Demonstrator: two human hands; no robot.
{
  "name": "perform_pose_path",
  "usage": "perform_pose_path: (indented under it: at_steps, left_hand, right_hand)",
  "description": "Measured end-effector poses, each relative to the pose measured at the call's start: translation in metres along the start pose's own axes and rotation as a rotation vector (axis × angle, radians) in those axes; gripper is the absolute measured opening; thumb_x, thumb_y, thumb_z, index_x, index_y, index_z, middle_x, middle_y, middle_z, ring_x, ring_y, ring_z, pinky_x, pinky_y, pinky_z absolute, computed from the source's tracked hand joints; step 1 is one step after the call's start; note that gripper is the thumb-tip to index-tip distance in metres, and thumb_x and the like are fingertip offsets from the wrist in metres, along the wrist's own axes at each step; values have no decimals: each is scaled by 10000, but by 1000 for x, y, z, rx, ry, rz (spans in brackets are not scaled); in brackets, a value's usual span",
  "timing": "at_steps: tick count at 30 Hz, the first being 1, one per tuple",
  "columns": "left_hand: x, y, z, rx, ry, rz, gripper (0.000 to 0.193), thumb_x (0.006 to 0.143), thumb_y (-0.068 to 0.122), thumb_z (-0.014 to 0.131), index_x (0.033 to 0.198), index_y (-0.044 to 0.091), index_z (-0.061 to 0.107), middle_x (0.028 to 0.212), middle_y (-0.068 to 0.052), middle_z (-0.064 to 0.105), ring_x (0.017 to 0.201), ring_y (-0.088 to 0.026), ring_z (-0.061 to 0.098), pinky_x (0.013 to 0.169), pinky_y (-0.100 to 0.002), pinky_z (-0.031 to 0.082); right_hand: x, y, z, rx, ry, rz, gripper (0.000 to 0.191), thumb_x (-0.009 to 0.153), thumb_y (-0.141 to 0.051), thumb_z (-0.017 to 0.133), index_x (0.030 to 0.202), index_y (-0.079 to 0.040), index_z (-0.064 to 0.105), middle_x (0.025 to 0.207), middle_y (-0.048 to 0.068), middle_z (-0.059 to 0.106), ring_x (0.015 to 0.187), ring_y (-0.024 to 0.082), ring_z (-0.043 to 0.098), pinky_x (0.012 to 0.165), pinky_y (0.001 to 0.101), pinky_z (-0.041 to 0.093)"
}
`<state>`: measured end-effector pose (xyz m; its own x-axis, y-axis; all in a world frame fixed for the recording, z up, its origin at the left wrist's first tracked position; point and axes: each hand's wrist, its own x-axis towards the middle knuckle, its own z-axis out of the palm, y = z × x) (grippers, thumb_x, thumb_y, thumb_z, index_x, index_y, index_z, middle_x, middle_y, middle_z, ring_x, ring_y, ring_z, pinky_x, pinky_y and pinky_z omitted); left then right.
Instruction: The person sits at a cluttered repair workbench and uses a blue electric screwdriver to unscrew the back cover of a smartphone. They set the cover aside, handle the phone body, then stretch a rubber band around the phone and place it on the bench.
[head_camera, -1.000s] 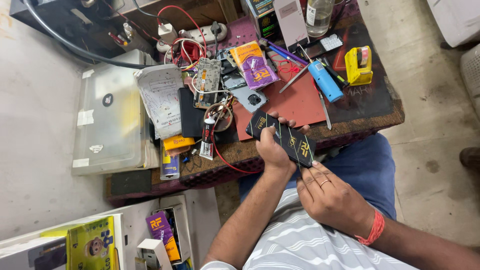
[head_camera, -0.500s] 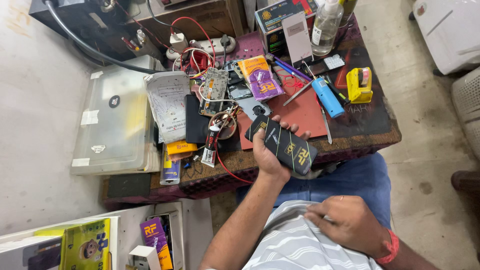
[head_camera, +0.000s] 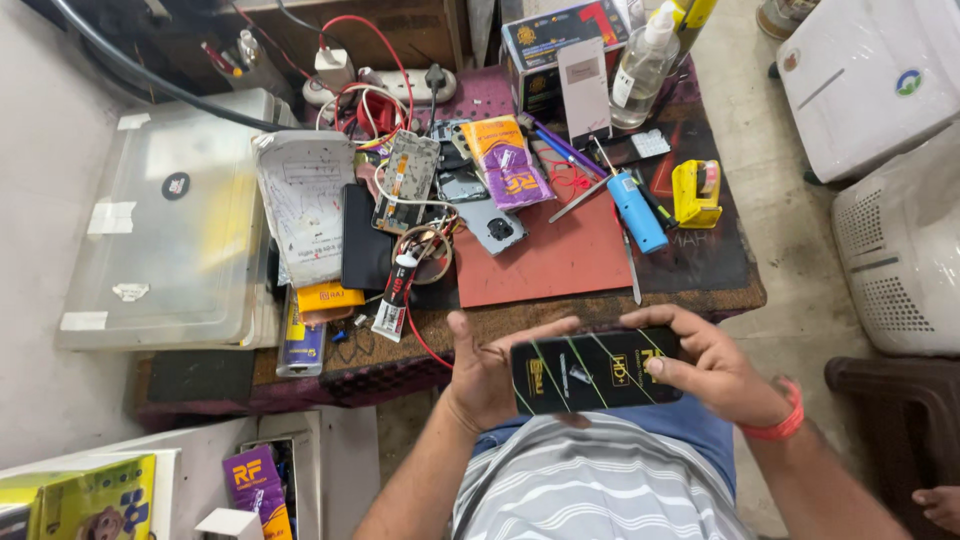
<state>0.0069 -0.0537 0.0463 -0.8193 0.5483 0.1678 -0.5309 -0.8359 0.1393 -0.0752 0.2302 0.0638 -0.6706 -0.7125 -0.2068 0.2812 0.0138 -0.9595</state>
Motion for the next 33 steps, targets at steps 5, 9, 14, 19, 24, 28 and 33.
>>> perform_pose_path:
  at_steps: [5, 9, 14, 19, 24, 28, 33]
  left_hand:
    - [-1, 3, -35, 536, 178, -308, 751, 971, 439, 788, 1472, -46, 507, 1248, -168, 702, 1133, -295, 672, 926, -448, 587]
    - [-12, -11, -51, 589, 315, -42, 593, 1003, 240, 804, 1442, -65, 547, 1222, -83, 712, 1096, -143, 667, 977, -316, 572]
    - [-23, -26, -47, 661, 541, 308, 521, 901, 208, 802, 1316, 62, 522, 1153, -23, 689, 1031, -89, 664, 920, -305, 571]
    - [-28, -28, -45, 777, 682, 455, 472, 892, 176, 804, 1251, 76, 515, 1145, -8, 680, 1050, -82, 647, 941, -290, 568]
    - [-34, -25, -54, 730, 734, 424, 729, 773, 467, 904, 1246, 42, 548, 1037, -13, 660, 923, -82, 642, 813, -249, 576]
    - [-38, -29, -62, 572, 484, 346, 929, 651, 637, 947, 1231, 60, 508, 848, -16, 554, 699, -118, 563, 595, -228, 483]
    - [-40, -40, -61, 424, 273, 305, 838, 771, 675, 853, 1266, 99, 499, 947, 11, 488, 727, -90, 534, 540, -192, 440]
  right_hand:
    - [52, -28, -14, -309, -402, -49, 547, 935, -113, 659, 1435, 11, 473, 1264, 96, 658, 1159, 124, 613, 953, 288, 524]
    - [136, -42, -23, -310, -46, 198, 418, 1085, -282, 599, 1352, 21, 709, 938, 163, 715, 716, 258, 672, 601, 435, 521]
    - [213, -39, -13, -1294, 289, -277, 207, 875, -223, 752, 1020, -81, 794, 902, 172, 706, 845, 351, 706, 779, 452, 568]
    - [242, -42, 8, -1705, 244, -100, 288, 737, -123, 735, 1006, -18, 738, 1017, 230, 684, 947, 418, 704, 810, 518, 570]
    - [229, -32, 1, -1388, 372, -378, 199, 892, -132, 685, 1029, 10, 652, 1007, 228, 684, 897, 401, 684, 781, 491, 565]
    - [178, -8, -16, -106, 467, -201, 244, 1075, -210, 684, 1155, -18, 556, 898, 207, 626, 651, 355, 481, 613, 409, 398]
    - [125, 4, -24, -972, 560, -435, 187, 954, -192, 747, 1066, -43, 740, 989, 169, 686, 832, 342, 648, 718, 415, 520]
